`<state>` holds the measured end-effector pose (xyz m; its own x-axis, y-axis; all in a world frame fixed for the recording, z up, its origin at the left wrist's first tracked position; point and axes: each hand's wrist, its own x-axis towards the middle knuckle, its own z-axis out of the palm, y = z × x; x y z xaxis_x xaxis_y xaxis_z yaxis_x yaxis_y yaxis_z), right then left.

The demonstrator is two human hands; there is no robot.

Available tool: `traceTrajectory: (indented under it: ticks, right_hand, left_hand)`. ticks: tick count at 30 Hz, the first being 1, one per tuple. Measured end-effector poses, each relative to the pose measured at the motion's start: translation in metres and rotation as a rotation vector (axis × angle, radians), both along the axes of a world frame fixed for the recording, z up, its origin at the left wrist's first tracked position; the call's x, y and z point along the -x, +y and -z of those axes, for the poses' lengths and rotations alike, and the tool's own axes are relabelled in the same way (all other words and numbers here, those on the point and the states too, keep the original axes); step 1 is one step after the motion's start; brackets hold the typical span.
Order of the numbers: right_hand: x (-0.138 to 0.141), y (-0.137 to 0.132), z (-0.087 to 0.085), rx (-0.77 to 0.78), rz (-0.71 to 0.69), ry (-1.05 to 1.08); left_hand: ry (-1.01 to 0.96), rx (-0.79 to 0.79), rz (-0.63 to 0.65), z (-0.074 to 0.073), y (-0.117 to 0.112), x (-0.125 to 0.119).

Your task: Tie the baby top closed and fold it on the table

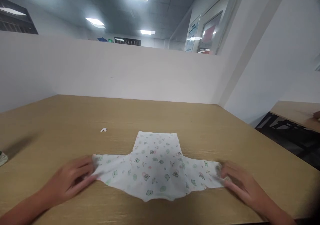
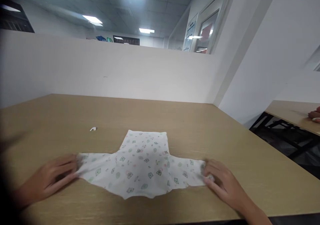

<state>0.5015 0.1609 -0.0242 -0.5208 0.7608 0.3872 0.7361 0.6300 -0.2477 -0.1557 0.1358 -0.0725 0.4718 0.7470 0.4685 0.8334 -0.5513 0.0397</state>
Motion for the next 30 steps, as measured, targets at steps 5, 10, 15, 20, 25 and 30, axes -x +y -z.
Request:
traceTrajectory:
  ticks: [5, 10, 15, 20, 25, 30]
  right_hand:
    - [-0.009, 0.016, 0.034, 0.044, 0.509, 0.224]
    - [0.003, 0.029, 0.039, 0.109, 0.498, 0.222]
    - [0.016, 0.022, 0.019, 0.225, 0.502, 0.307]
    - [0.004, 0.022, 0.012, 0.407, 0.408, 0.446]
    - [-0.013, 0.021, 0.01, 0.544, 0.388, 0.405]
    - [-0.013, 0.014, 0.006, 0.486, 0.405, 0.345]
  left_hand:
    - [-0.119, 0.041, -0.404, 0.012, 0.003, -0.012]
    - [-0.227, 0.181, -0.452, 0.011, 0.009, -0.021]
    - [-0.562, 0.461, -0.388, -0.007, 0.01, -0.028]
    - [-0.996, 0.717, -0.269, -0.053, 0.011, -0.06]
    - [-0.829, 0.642, -0.085, -0.099, 0.021, -0.122]
    - [-0.506, 0.381, 0.018, -0.095, 0.032, -0.201]
